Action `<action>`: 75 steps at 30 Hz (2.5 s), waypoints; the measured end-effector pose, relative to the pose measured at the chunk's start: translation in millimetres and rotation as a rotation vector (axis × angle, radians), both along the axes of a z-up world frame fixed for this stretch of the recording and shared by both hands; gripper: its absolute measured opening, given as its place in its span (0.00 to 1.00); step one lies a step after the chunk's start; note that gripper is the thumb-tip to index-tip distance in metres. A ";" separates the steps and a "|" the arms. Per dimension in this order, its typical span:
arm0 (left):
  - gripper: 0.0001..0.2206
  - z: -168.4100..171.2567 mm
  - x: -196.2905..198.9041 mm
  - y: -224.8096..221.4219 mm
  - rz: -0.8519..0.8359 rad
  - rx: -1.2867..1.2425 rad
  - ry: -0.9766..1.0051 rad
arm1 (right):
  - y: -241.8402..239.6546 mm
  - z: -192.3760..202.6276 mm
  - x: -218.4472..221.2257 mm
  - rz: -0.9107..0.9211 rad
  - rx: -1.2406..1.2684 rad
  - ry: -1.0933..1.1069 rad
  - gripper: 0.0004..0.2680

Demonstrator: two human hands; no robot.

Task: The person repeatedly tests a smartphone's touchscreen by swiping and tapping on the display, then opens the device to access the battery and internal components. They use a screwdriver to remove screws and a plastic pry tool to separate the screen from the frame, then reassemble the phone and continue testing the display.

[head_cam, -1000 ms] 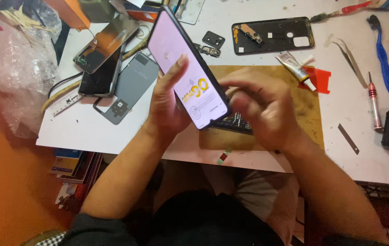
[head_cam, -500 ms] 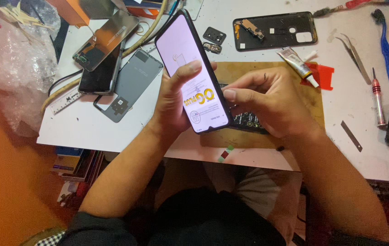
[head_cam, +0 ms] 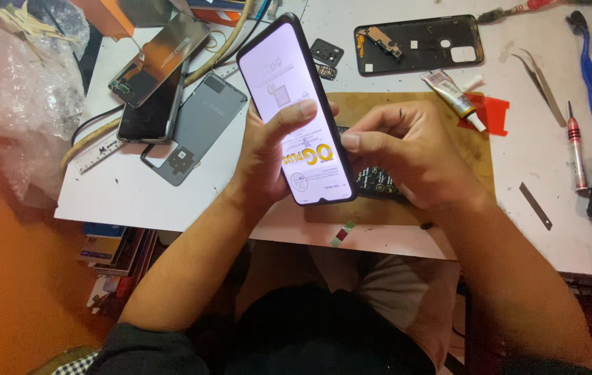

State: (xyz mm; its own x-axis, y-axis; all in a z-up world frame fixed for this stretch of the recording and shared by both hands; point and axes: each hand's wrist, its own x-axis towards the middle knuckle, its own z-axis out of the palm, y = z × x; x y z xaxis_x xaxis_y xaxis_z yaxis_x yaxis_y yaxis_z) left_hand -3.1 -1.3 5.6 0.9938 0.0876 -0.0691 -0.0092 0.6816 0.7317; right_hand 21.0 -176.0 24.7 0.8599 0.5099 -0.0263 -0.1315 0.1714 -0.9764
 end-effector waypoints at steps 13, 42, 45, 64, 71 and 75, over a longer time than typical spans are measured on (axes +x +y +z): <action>0.21 1.3 0.4 1.1 -0.003 0.026 0.045 | -0.5 -5.1 1.9 0.019 0.002 0.056 0.07; 0.30 -25.5 11.9 9.3 -0.118 0.013 0.004 | 1.9 -24.0 5.2 -0.047 0.104 0.071 0.06; 0.31 -25.5 11.7 6.7 -0.097 0.046 -0.005 | 3.0 -19.7 1.9 -0.059 0.090 0.071 0.05; 0.35 -16.1 9.1 5.7 -0.157 0.059 0.131 | 4.3 -14.1 4.0 -0.066 0.122 0.003 0.07; 0.35 -25.6 12.8 4.9 -0.161 -0.025 0.215 | 5.5 -12.2 1.9 -0.049 0.143 0.019 0.06; 0.36 -19.5 10.3 3.7 -0.167 -0.027 0.281 | 3.4 -15.9 4.0 -0.042 0.144 0.018 0.06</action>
State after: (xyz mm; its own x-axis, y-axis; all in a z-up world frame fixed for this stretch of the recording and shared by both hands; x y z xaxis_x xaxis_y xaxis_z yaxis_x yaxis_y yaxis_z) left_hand 7.1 2.4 -13.9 0.9360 -0.0806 -0.3426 0.3040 0.6756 0.6716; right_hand 25.0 -172.5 8.8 0.8805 0.4731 0.0288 -0.1388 0.3154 -0.9387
